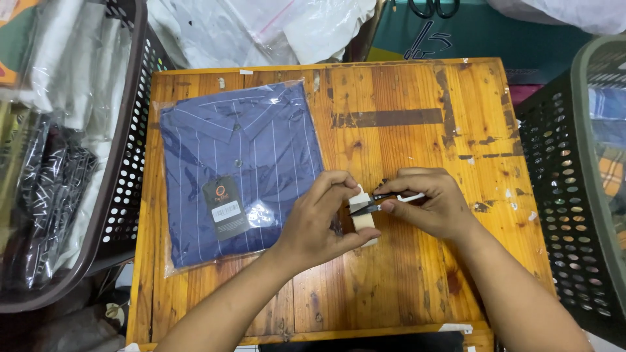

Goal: The person places a blue striped shirt into a clear plastic bag and smooths it out. They then cut a piece of tape, write on it with a pencil, and attach it to the package. Finally, they place the packaged shirt into a basket and move the table.

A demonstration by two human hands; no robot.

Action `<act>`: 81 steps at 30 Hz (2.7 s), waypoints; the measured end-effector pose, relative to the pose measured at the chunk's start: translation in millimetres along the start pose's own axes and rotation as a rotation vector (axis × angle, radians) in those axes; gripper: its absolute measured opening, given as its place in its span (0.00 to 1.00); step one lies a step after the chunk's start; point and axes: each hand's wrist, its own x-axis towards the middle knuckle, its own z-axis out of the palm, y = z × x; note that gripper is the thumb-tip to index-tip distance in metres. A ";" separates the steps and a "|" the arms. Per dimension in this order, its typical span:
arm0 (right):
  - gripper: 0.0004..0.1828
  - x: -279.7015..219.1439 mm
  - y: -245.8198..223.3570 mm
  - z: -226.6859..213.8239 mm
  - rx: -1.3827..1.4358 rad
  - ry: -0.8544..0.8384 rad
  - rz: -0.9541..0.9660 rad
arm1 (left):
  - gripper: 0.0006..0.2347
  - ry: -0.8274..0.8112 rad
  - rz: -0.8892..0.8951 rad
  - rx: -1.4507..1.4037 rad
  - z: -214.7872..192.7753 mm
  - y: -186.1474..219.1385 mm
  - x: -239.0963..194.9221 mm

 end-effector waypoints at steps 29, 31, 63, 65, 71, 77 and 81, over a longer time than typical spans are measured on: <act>0.12 -15.5 58.1 15.8 0.268 0.281 0.156 | 0.24 0.064 -0.167 -0.212 0.1 -8.1 -1.8; 0.10 -13.3 49.5 23.3 0.329 0.254 0.188 | 0.25 0.074 -0.198 -0.272 1.2 -8.6 -3.5; 0.16 -10.1 32.6 -2.0 -0.329 0.287 -0.097 | 0.10 0.182 -0.548 -0.620 5.2 -24.9 -9.8; 0.15 -15.8 27.2 14.8 -0.170 0.277 -0.032 | 0.10 0.110 -0.424 -0.570 11.0 -15.2 -12.9; 0.07 -14.0 7.8 33.5 -0.051 0.379 -0.078 | 0.11 -0.016 -0.277 -0.448 19.3 -11.6 -19.5; 0.04 -12.5 5.7 20.8 -0.098 0.356 -0.128 | 0.15 -0.014 -0.275 -0.412 17.7 2.1 -16.2; 0.03 -11.6 6.7 12.3 -0.158 0.284 -0.016 | 0.18 0.104 -0.184 -0.386 41.6 -32.0 -36.6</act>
